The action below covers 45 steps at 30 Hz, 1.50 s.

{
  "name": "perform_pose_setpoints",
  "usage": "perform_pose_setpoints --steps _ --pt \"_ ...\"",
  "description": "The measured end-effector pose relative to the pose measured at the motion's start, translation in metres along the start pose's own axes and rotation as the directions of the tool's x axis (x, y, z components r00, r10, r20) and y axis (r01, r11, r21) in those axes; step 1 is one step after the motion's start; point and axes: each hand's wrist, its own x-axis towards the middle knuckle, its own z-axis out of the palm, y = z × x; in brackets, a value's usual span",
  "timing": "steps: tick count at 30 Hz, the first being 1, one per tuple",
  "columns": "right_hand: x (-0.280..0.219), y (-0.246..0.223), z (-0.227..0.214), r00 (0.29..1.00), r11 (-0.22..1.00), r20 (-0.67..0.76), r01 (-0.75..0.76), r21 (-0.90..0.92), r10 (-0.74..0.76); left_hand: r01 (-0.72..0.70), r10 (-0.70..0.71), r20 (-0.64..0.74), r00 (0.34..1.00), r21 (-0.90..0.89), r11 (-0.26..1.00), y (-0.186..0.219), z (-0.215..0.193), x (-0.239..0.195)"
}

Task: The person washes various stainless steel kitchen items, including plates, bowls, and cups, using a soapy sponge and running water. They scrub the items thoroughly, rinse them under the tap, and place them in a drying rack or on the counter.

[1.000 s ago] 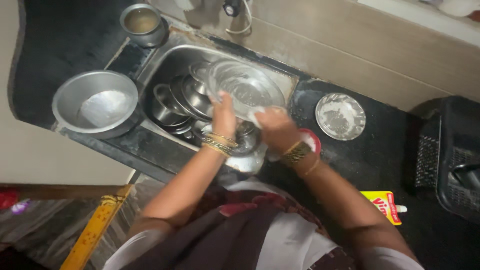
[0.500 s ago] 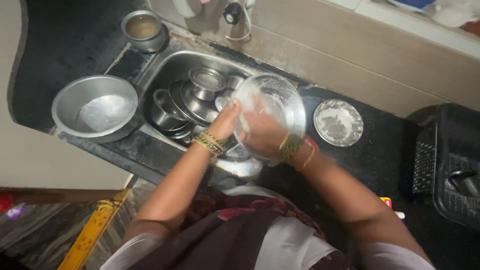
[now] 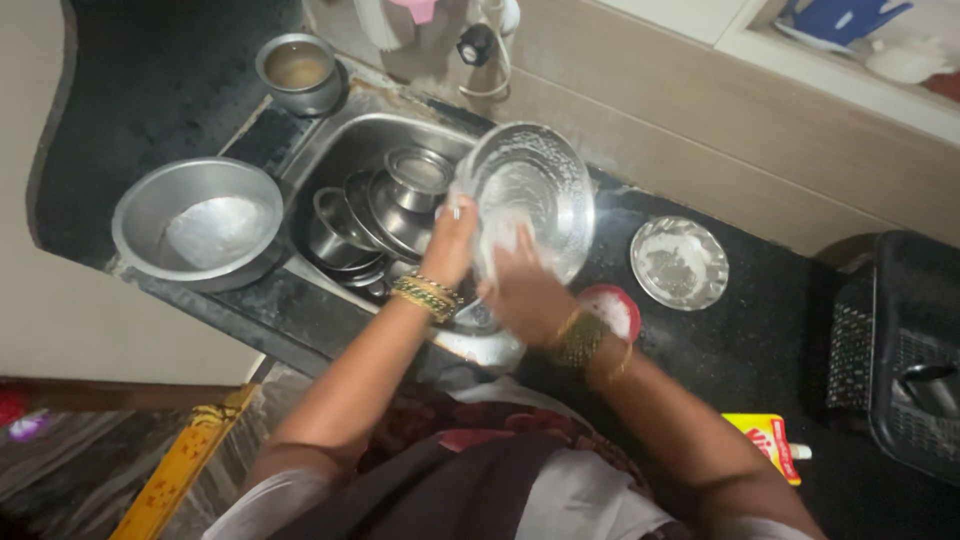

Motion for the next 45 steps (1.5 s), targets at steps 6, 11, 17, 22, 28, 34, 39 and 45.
perform_pose_setpoints --steps 6,11,17,22,28,34,39,45 --pt "0.005 0.034 -0.042 0.965 0.938 -0.262 -0.076 -0.337 -0.016 0.064 -0.073 0.097 0.993 0.095 0.993 0.012 -0.018 0.004" --pt "-0.012 -0.026 -0.03 0.977 0.984 -0.119 -0.17 0.056 0.175 0.267 -0.3 -0.122 0.946 -0.231 0.936 0.036 0.005 0.003" --pt "-0.04 0.036 -0.05 0.928 0.93 -0.367 -0.186 -0.318 0.06 0.663 -0.547 0.374 0.749 -0.438 0.608 0.049 0.027 -0.006" --pt "-0.098 0.103 -0.068 0.851 0.869 -0.441 -0.423 -0.256 0.285 0.586 -0.583 0.056 0.811 -0.087 0.806 -0.056 -0.041 0.002" --pt "-0.126 0.144 -0.039 0.822 0.744 -0.306 -0.567 -0.354 0.48 0.528 -0.57 -0.108 0.814 0.547 0.65 -0.156 -0.074 -0.033" --pt "-0.107 0.128 -0.009 0.817 0.837 -0.279 -0.543 -0.073 0.505 0.154 -0.705 0.217 0.675 0.894 0.422 -0.205 -0.028 -0.077" --pt "-0.101 0.113 0.007 0.853 0.875 -0.201 -0.482 0.053 0.482 -0.074 -0.737 0.242 0.631 0.965 0.253 -0.226 -0.013 -0.079" --pt "-0.122 0.11 0.005 0.807 0.809 -0.057 -0.586 0.052 0.588 0.207 -0.525 0.133 0.84 0.817 0.538 -0.168 -0.052 -0.036"
